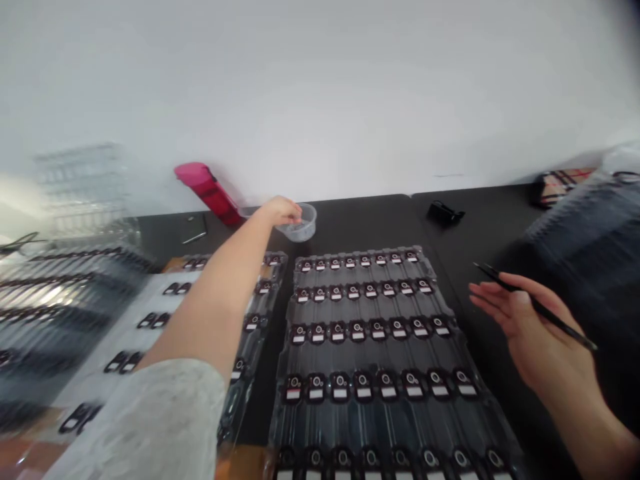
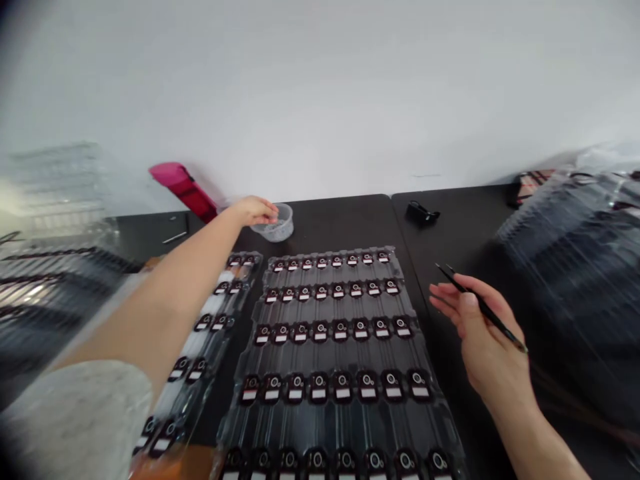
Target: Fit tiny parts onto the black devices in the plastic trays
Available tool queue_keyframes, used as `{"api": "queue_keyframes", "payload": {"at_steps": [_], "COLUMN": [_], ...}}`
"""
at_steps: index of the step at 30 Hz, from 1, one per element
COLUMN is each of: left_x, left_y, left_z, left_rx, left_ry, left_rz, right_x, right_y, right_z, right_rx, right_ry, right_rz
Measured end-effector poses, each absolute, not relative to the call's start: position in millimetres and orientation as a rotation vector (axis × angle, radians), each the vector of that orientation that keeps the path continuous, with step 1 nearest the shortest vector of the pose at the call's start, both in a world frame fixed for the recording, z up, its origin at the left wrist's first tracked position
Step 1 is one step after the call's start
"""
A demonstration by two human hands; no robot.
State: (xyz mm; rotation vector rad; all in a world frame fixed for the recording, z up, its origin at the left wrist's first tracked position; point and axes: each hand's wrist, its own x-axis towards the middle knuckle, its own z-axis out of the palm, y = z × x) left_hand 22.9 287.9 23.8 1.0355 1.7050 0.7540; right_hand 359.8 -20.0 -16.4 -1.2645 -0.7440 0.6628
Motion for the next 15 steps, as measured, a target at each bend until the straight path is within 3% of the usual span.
{"api": "queue_keyframes", "payload": {"at_steps": [15], "left_x": [20.5], "left_y": [286.0], "left_z": [19.9], "left_rx": [0.369], "left_ry": [1.318], "left_rz": [1.055], "right_x": [364.9], "right_y": [-18.4], "right_z": [-30.1], "right_rx": [-1.273], "right_ry": [-0.750], "right_rz": [0.633]}}
